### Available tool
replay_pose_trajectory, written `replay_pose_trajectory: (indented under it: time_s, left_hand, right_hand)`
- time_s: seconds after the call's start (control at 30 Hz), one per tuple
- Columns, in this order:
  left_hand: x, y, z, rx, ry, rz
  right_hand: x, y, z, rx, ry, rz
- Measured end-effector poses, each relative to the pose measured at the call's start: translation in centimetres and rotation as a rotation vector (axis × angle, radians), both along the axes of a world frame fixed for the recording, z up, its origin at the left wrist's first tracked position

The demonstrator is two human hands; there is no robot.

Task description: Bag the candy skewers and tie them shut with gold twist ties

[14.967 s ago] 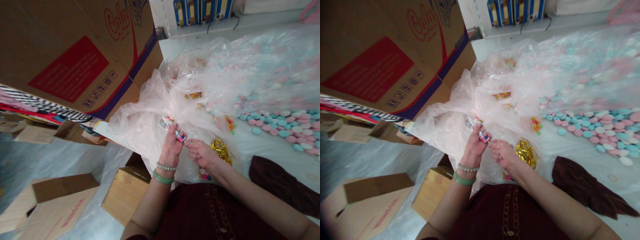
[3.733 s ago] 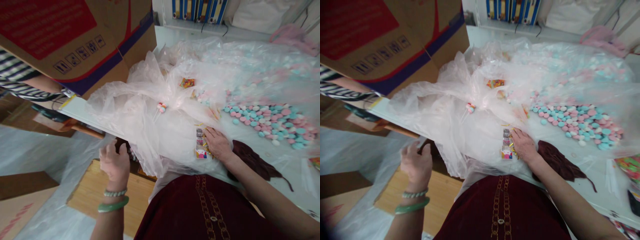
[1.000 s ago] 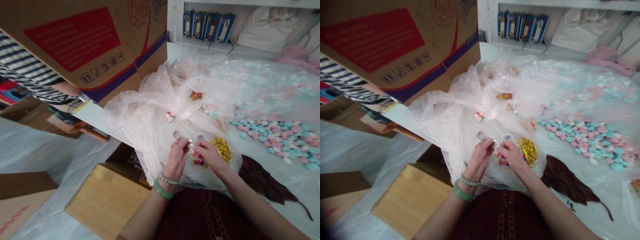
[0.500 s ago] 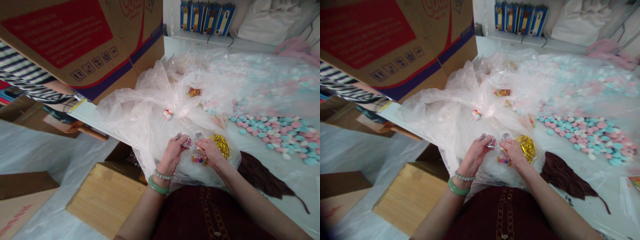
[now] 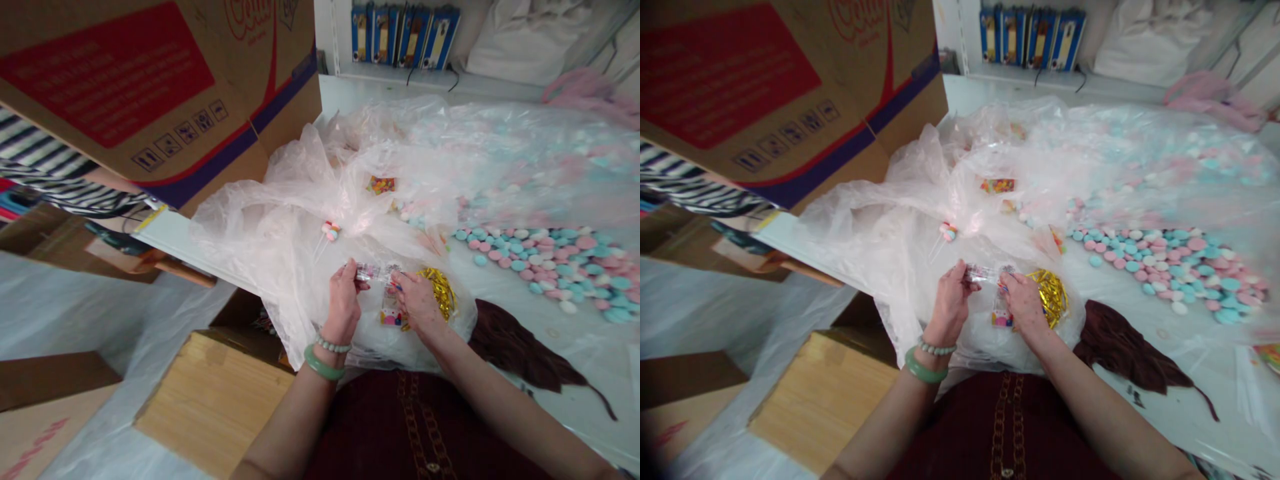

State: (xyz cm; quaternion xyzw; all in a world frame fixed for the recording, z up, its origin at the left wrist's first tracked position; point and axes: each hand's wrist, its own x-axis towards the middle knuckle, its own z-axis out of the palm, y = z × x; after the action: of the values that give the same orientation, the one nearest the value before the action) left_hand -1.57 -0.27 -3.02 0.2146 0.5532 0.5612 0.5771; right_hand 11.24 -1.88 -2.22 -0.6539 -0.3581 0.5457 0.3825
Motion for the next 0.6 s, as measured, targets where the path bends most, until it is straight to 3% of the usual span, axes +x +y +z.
replay_pose_trajectory:
  time_s: [0.13, 0.23, 0.3, 0.47, 0.6]
  left_hand:
    - [0.5, -0.4, 0.9, -0.220, -0.221, -0.166]
    - [0.7, -0.6, 0.9, -0.294, -0.296, -0.173]
    - [0.8, -0.7, 0.7, -0.234, -0.256, -0.141]
    - [0.9, -0.8, 0.2, -0.011, -0.036, -0.081]
    - [0.6, -0.9, 0.1, 0.030, 0.003, -0.109]
  right_hand:
    - [0.7, 0.3, -0.6, 0.162, -0.206, 0.058]
    - [0.9, -0.2, -0.7, 0.224, -0.286, 0.094]
    - [0.9, -0.5, -0.5, 0.203, -0.234, 0.117]
    - [0.5, -0.3, 0.4, 0.030, 0.160, 0.175]
    - [0.0, 0.3, 0.4, 0.065, 0.166, 0.110]
